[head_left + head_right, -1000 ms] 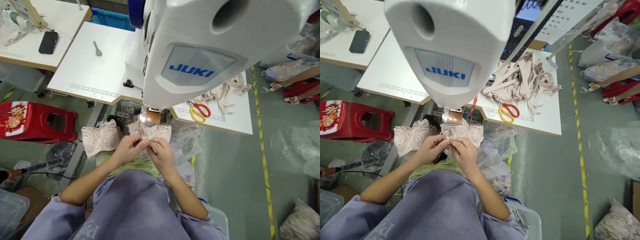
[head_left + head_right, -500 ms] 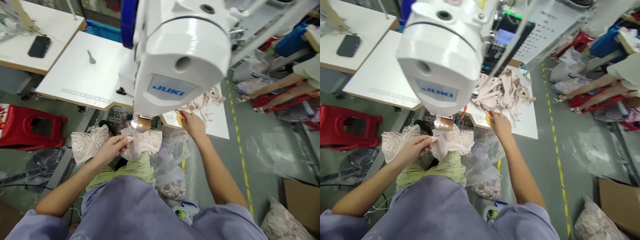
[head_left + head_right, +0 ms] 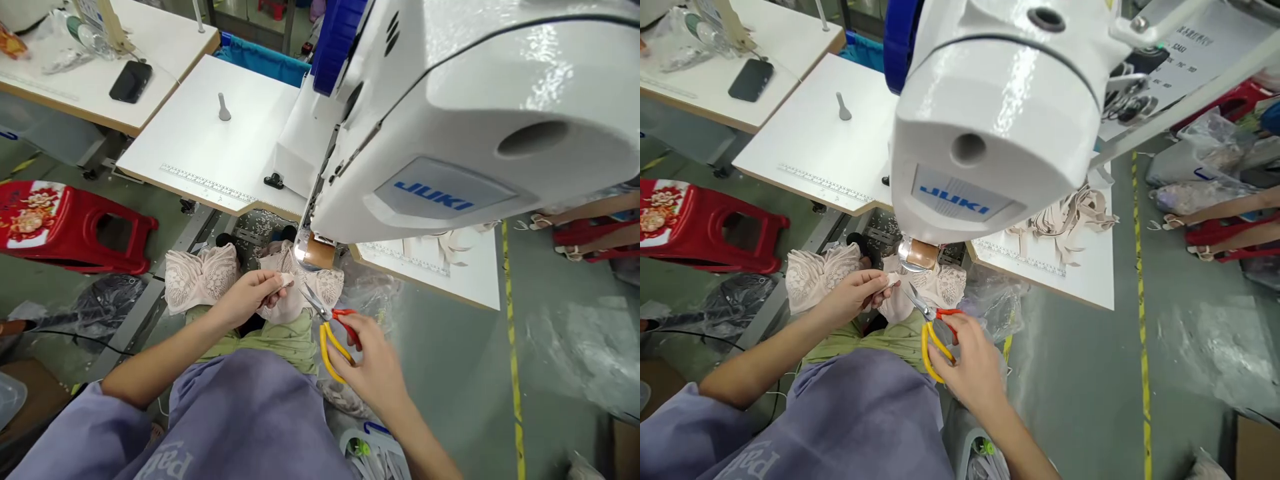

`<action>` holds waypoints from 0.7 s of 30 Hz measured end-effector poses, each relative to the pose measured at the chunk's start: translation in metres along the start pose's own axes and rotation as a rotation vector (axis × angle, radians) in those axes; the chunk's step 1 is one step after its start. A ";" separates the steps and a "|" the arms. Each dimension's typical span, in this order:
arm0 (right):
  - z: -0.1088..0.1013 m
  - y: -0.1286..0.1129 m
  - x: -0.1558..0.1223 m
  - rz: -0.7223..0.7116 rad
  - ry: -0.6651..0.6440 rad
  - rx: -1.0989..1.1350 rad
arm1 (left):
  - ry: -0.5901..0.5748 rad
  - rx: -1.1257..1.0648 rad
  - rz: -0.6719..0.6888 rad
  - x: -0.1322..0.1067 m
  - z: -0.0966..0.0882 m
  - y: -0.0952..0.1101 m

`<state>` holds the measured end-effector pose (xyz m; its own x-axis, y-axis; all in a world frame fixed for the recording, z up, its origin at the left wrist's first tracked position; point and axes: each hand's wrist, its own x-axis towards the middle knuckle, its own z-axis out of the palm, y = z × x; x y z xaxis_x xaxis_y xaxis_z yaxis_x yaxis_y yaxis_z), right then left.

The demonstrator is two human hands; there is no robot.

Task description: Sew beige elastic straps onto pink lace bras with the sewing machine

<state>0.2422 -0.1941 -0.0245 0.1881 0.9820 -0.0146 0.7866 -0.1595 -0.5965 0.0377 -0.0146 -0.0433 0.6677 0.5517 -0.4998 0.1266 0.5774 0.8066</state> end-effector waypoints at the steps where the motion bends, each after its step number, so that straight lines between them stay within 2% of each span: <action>1: 0.006 -0.005 0.005 -0.010 0.022 0.001 | -0.003 0.010 0.003 0.000 0.001 0.000; 5: 0.018 -0.010 0.023 -0.040 -0.002 0.019 | -0.031 0.067 0.018 -0.004 0.005 0.005; 11: 0.016 -0.004 0.024 -0.038 -0.113 0.061 | 0.009 0.228 0.032 -0.009 0.004 0.010; 17: 0.010 0.009 0.007 0.113 -0.088 0.203 | -0.017 0.051 -0.003 -0.006 -0.005 0.002; 21: 0.017 0.006 0.004 0.049 -0.070 0.323 | 0.000 -0.021 0.011 -0.006 -0.007 0.000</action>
<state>0.2377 -0.1898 -0.0416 0.1717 0.9803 -0.0980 0.5482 -0.1777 -0.8173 0.0284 -0.0130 -0.0424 0.6692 0.5580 -0.4907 0.1037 0.5838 0.8052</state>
